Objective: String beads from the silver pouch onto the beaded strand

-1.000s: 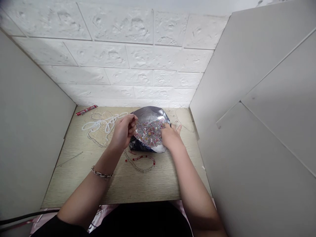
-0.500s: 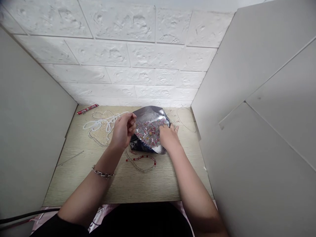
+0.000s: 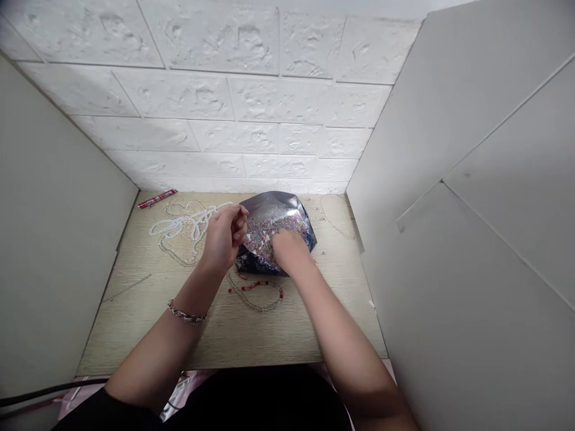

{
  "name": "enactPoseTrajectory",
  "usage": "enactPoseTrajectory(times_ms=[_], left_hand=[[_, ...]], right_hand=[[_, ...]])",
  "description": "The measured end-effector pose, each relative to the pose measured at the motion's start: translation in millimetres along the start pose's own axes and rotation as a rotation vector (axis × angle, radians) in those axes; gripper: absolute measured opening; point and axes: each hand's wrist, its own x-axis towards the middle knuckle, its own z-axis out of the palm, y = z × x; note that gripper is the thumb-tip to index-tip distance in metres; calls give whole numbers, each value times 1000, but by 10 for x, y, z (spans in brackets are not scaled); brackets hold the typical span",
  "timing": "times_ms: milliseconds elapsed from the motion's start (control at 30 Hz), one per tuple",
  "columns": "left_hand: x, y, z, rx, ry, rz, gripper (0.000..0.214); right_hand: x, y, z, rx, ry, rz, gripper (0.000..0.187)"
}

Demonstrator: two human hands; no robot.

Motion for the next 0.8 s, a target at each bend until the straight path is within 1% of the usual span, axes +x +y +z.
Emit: enactPoseTrajectory(times_ms=[67,167,333,467,533,633,733,800], left_hand=[[-2,-5,-2,-2,-9,3,16],[-7,-10,0,-13,-19,11,16],[-30,6,23,-5,-34,0,16],[-44,24,41,11,-35,-13,16],[-42,24,43,17,-35,-5,16],[-32,16,37,20,-41,17,16],[-26,16,33,17,-34,27,16],[-25,23,32,12,-25,30,16]], right_hand=[[-5,45,-8,13,-2,58,28],[9,72,14,24,30,74,26],[68,9,84,26,136,81,35],[101,-7,125,32,122,59,40],[108,2,137,35,120,59,38],[114,17,150,39,151,70,35],[124,26,162,57,176,66,40],[132,29,169,72,157,61,43]])
